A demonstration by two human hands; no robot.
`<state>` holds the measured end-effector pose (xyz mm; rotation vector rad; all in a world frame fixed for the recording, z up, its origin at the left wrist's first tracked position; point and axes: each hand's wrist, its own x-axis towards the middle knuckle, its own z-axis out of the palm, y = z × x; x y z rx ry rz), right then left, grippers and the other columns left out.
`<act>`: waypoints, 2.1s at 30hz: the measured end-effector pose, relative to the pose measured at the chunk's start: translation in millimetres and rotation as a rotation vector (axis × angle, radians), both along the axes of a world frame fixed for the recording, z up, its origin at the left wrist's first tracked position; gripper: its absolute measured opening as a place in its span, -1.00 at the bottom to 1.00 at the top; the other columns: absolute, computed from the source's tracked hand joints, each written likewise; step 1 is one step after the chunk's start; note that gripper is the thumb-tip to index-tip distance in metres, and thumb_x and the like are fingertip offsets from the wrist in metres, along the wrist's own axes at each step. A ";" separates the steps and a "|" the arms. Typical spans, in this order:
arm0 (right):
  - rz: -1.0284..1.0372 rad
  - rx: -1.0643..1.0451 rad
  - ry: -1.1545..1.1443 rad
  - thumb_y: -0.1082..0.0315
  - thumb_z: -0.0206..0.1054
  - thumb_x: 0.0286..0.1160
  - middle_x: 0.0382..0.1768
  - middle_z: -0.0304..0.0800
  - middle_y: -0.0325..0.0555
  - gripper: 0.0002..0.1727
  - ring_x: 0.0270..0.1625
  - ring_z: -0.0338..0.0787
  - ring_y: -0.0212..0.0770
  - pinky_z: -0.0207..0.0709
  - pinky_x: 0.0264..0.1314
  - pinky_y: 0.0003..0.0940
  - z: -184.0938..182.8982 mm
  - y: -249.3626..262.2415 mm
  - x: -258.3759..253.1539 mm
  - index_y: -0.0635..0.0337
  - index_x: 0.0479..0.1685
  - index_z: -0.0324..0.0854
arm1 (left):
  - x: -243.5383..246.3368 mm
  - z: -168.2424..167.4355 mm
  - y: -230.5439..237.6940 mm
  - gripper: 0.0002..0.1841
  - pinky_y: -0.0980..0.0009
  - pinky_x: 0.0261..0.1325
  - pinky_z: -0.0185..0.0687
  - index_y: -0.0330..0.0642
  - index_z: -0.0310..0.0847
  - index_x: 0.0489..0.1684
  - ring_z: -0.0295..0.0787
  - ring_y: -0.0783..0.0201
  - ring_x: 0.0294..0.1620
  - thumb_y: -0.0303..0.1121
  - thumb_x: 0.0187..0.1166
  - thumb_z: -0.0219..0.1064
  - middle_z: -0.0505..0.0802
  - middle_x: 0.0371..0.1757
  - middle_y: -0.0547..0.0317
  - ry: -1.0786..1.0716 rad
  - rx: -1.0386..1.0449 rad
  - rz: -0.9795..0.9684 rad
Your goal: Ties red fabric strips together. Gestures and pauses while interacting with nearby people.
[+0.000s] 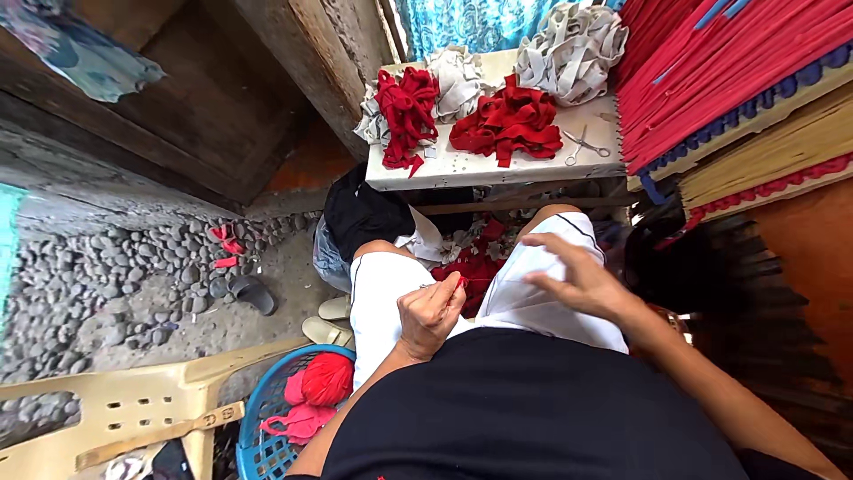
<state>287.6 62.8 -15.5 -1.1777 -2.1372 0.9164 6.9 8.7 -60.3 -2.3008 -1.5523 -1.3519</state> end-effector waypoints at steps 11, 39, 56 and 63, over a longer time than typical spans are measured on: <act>0.358 0.001 0.092 0.32 0.14 0.76 -0.57 0.65 -0.32 -0.71 -0.50 0.57 -0.53 0.45 -0.38 -0.53 8.1 6.7 -56.4 0.19 -0.27 0.74 | -6.3 -5.3 -0.4 -0.78 0.33 -0.39 0.74 -0.27 0.91 -0.17 0.87 0.29 -0.46 -0.38 0.58 0.33 0.93 -0.41 0.08 -0.104 -0.113 0.006; 0.176 -0.597 0.649 0.46 0.10 0.69 -0.63 0.50 -0.51 -0.70 -0.63 0.29 -0.66 0.12 -0.57 -0.68 1.0 47.1 -93.6 0.20 -0.39 0.69 | 13.4 -28.5 23.4 -0.76 0.56 0.05 0.72 -0.16 0.89 -0.22 0.79 0.53 -0.11 -0.21 0.62 0.35 0.89 -0.22 0.28 -0.525 -0.608 -0.537; -0.693 -0.227 -0.661 0.22 0.29 0.65 0.44 0.50 0.49 -0.51 0.51 0.53 0.42 0.49 0.41 0.29 -48.5 266.2 39.7 0.51 0.32 0.58 | 0.0 -53.2 33.9 -0.69 0.29 0.21 0.46 -0.03 0.91 -0.30 0.71 0.37 -0.09 -0.09 0.66 0.30 0.88 -0.36 0.34 -0.331 -0.600 -0.400; -0.747 -0.366 -0.781 0.41 0.41 0.42 0.43 0.52 0.48 -0.42 0.50 0.55 0.41 0.47 0.35 0.37 -58.9 300.2 33.9 0.51 0.44 0.48 | -6.6 -51.4 32.4 -0.68 0.41 0.01 0.49 -0.04 0.95 -0.25 0.69 0.35 -0.19 -0.10 0.65 0.31 0.91 -0.34 0.32 -0.275 -0.582 -0.286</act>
